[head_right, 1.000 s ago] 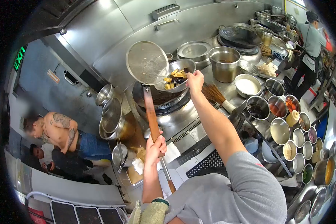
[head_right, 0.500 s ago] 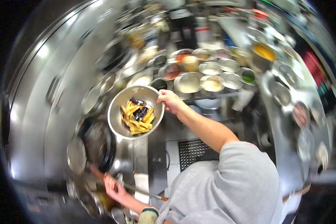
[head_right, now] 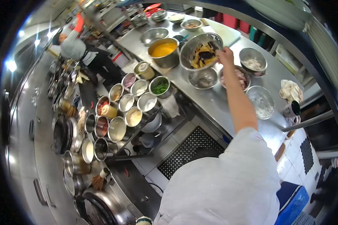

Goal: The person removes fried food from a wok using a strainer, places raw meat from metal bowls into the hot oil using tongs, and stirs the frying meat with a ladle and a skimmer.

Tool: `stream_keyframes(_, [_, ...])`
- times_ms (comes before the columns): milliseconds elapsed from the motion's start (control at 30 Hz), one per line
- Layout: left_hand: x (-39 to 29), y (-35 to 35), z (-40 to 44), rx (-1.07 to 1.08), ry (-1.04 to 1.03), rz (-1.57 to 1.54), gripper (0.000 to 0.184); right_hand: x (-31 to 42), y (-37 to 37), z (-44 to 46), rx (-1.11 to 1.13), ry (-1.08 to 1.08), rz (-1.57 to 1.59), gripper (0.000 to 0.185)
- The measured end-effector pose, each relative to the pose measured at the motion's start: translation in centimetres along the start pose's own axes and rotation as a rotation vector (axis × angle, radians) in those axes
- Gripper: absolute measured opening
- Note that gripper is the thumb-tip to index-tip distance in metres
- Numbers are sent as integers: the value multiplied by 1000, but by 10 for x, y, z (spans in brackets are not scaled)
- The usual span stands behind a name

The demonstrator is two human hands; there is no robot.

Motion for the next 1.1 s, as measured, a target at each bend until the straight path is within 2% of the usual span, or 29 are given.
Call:
stream_keyframes(133, [-30,-72,-39,144,241,-164,24,-39,-26,45,-258,44,106,18])
stream_keyframes(200, [-38,-85,-29,169,334,-300,22,-58,-43,44,-236,8,210,16])
stream_keyframes(233, [-42,-85,-20,161,383,-388,21,-72,-54,44,-215,-39,403,10])
stream_keyframes(267, [-49,-79,-6,131,430,-484,20,-85,-63,40,-212,-151,449,10])
stream_keyframes(300, [-58,-66,8,88,460,-586,19,-112,-70,44,-162,-175,462,12])
stream_keyframes(333, [-69,-50,28,42,482,-674,18,-102,-78,13,-37,-209,351,16])
stream_keyframes(367, [-81,-34,46,1,501,-763,17,-91,-90,-24,39,-171,389,18])
stream_keyframes(433, [-105,5,77,-53,510,-928,15,-58,-126,-120,136,-162,204,15])
stream_keyframes(533, [-119,52,113,-97,603,-1111,13,-75,-185,-245,762,-140,-1,20])
stream_keyframes(567, [-119,55,129,-203,743,-1163,9,-94,-202,-276,976,-126,-132,21])
stream_keyframes(600, [-102,76,156,-84,698,-1150,12,-107,-221,-301,1159,-87,-262,22])
stream_keyframes(633, [-100,79,172,-128,615,-923,13,-111,-236,-328,1253,-84,-373,23])
stream_keyframes(667, [-97,87,188,-155,631,-803,5,-109,-246,-357,1315,-68,-484,24])
stream_keyframes(700, [-87,98,203,-49,602,-756,9,-109,-258,-370,1353,-48,-481,24])
stream_keyframes(733, [-77,106,217,-96,570,-581,17,-108,-271,-385,1407,63,-569,23])
stream_keyframes(767, [-70,113,229,-108,567,-459,2,-106,-281,-400,1448,175,-657,22])
stream_keyframes(800, [-67,116,238,-117,569,-336,15,-105,-291,-413,1480,287,-747,21])
stream_keyframes(833, [-54,127,250,-133,571,-345,15,-104,-299,-422,1486,273,-784,22])
stream_keyframes(900, [-18,152,279,-20,502,246,14,-106,-313,-433,1486,265,-828,22])
stream_keyframes(933, [-3,158,291,-21,506,241,14,-110,-318,-435,1490,350,-872,23])
stream_keyframes(1000, [29,170,314,130,478,1071,23,-120,-322,-440,1483,435,-922,24])
stream_keyframes(1033, [58,184,321,31,455,1196,33,-128,-321,-443,1524,470,-912,23])
stream_keyframes(1067, [100,203,329,50,279,1369,34,-134,-320,-446,1564,505,-901,22])
stream_keyframes(1100, [122,205,330,229,441,1392,35,-138,-318,-449,1585,472,-933,22])
Point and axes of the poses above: each hand's wrist, its own z-axis towards the middle knuckle, its own y-axis out of the back of the hand, x = y × z, the point moved 3 cm from there along z, towards the middle knuckle, and after that the axes turned 12 degrees about -y, right-handed, at the moved point
